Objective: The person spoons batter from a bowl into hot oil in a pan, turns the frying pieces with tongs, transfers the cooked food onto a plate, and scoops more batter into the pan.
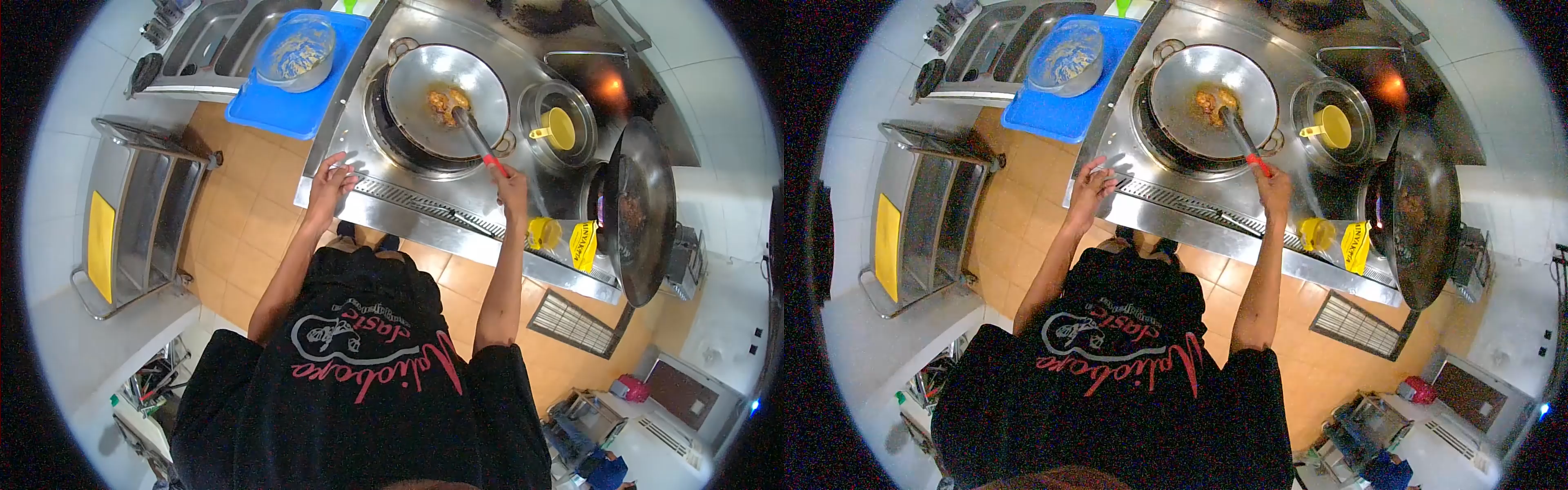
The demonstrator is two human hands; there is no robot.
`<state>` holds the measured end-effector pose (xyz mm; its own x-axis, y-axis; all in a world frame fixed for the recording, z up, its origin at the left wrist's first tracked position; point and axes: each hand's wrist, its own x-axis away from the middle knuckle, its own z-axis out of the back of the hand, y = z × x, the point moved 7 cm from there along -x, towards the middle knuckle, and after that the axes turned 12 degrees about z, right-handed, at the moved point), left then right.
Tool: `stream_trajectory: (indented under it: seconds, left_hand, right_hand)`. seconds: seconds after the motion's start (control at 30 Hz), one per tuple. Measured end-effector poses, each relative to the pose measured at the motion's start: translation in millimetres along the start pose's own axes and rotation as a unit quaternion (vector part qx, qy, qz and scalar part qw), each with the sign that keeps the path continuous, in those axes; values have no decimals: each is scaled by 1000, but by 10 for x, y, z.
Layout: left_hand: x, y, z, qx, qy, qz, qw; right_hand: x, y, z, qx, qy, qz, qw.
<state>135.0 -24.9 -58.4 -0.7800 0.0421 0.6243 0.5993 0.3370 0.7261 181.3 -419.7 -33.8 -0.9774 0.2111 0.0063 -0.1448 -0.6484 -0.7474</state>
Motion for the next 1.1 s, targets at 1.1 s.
stream_trajectory:
  seconds: [1.1]
  left_hand:
    - [-24,-70,-49,16,11,-18,1000]
  right_hand:
    - [193,111,-364,-334,-98,-159,924]
